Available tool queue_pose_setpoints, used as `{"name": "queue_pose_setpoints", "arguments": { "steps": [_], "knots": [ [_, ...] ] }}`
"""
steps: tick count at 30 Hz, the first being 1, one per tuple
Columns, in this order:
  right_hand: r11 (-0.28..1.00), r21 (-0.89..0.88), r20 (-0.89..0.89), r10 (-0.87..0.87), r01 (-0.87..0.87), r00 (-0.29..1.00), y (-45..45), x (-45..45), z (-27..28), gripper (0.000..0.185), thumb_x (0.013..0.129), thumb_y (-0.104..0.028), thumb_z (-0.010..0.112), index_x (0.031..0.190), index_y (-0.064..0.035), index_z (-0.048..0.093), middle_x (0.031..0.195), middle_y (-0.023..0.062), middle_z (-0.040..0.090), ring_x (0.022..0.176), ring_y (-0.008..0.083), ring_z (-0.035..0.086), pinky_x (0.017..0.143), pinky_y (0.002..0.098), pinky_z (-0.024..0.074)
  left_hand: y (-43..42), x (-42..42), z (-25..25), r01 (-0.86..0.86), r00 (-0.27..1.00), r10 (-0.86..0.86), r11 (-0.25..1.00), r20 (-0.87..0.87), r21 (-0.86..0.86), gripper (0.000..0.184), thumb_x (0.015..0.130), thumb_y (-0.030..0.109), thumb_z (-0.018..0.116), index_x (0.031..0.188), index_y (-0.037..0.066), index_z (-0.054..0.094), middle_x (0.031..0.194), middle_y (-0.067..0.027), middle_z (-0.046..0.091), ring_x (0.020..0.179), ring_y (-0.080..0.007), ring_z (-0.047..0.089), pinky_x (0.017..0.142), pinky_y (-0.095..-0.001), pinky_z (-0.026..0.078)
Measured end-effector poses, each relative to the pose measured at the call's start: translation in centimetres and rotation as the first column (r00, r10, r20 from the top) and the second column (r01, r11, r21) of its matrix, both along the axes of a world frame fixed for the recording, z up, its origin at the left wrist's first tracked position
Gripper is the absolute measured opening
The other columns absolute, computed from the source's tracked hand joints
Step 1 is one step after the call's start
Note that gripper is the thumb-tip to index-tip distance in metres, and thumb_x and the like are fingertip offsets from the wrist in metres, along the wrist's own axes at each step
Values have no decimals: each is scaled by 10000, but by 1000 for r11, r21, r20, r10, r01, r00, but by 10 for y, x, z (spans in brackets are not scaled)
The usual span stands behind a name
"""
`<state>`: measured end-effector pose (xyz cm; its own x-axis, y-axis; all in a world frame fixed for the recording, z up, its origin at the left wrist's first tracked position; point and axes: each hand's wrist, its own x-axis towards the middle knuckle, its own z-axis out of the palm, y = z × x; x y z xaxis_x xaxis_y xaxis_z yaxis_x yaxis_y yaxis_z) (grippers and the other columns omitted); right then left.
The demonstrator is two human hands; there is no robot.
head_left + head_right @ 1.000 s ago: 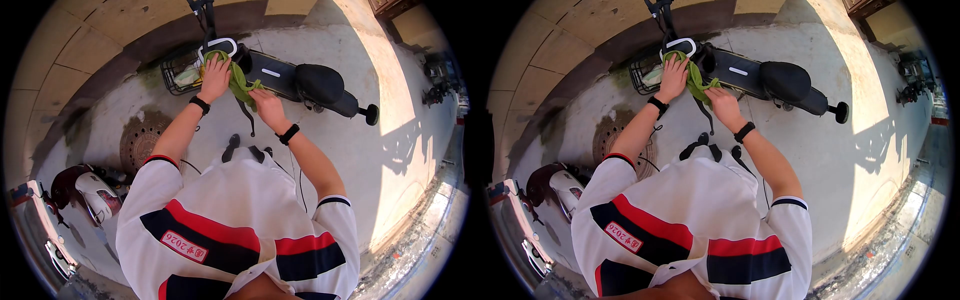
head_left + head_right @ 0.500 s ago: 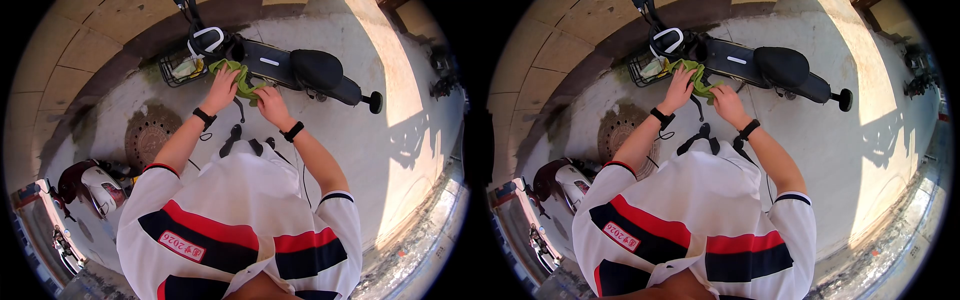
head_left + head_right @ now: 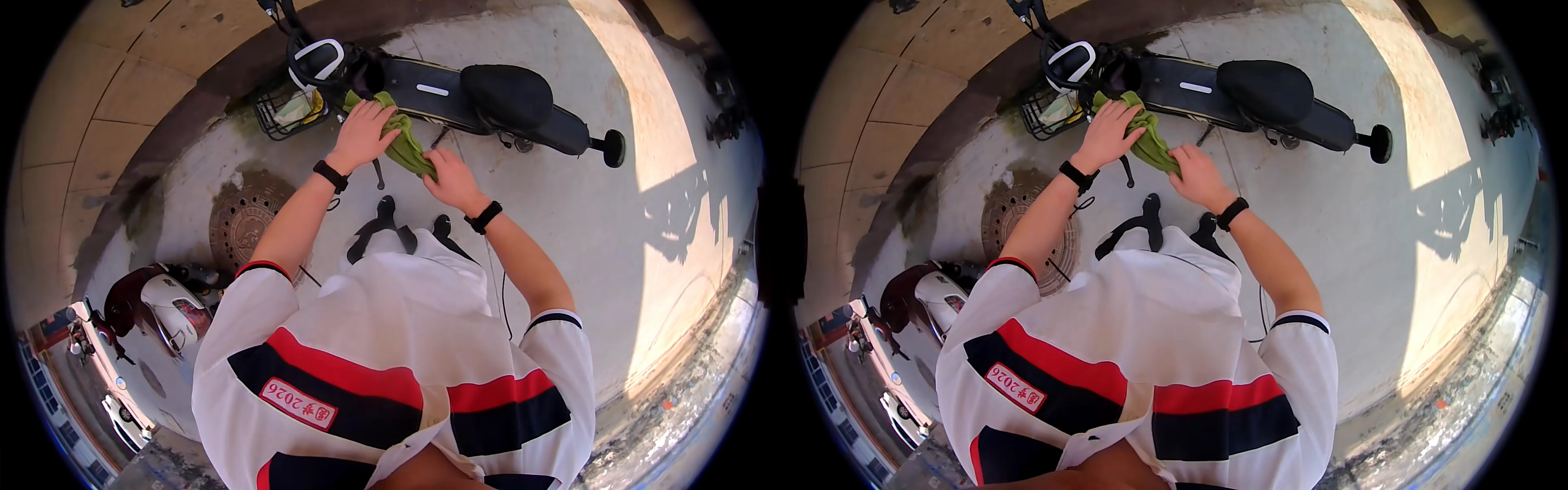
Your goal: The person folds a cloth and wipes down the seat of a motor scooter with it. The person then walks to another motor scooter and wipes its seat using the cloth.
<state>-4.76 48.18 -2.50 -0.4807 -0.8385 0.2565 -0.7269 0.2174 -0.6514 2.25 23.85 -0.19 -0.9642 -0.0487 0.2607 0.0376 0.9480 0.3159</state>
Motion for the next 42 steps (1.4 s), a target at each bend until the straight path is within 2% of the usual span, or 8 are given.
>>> {"name": "queue_pose_setpoints", "arguments": {
  "steps": [3,7,14,22,26,33,39,42],
  "knots": [
    [997,-74,17,-7,8,1000,-4,3,5,344,828,-143,685,1132,-29,571,1016,159,558,957,362,574,814,425,491,-21,-3,-3,-121,992,112,977,-58,-177,506,896,362,650,1291,51,587,1257,-155,594,1283,-311,484,1142,-479,306],
    [981,-169,-9,-96,94,995,-20,7,13,310,834,-93,670,1123,-19,588,1025,155,555,984,352,557,842,420,484,-52,16,2,-222,973,217,972,-72,-72,525,909,354,638,1323,39,566,1319,-171,572,1297,-325,474,1149,-491,292],
    [955,-266,-15,-139,130,990,-64,14,9,332,832,-57,664,1152,7,596,1129,164,551,1053,352,560,894,412,487,-58,61,-23,-388,912,410,867,-6,312,374,899,229,649,1204,17,606,1129,-205,628,1044,-404,597,871,-434,495],
    [977,-153,54,-139,146,989,-84,18,-14,518,867,-110,651,1336,-14,455,1287,199,524,1064,415,579,886,442,506,-67,93,-51,-478,865,501,803,33,357,272,883,169,656,1099,5,658,1033,-190,677,963,-378,646,832,-417,512],
    [985,-124,74,-115,124,991,-76,13,-15,425,876,-116,647,1263,-8,510,1263,199,554,1052,414,588,880,444,509,-78,89,-53,-498,843,537,783,-2,373,314,884,140,640,1169,9,639,1087,-211,665,985,-388,637,860,-421,508],
    [972,-139,19,-188,189,982,-49,7,-12,225,875,-129,644,1079,-50,591,1101,129,619,884,381,632,740,445,533,-60,51,-10,-335,914,394,868,-98,367,476,929,113,585,1392,49,497,1328,-252,534,1258,-422,479,1054,-443,395],
    [972,-58,42,-226,228,973,-39,7,-8,204,888,-146,628,1063,-46,596,1005,138,632,864,375,633,716,449,525,-36,8,-8,-9,976,36,992,-216,124,462,930,140,579,1369,16,503,1324,-228,535,1250,-410,476,1103,-461,349],
    [969,-45,58,-238,241,969,-41,7,-6,205,893,-146,622,1064,-35,593,1003,154,632,886,384,629,735,454,522,-26,0,-2,95,989,-78,986,-123,136,380,910,153,596,1261,8,579,1150,-201,605,1149,-380,533,1093,-463,362]
  ]
}}
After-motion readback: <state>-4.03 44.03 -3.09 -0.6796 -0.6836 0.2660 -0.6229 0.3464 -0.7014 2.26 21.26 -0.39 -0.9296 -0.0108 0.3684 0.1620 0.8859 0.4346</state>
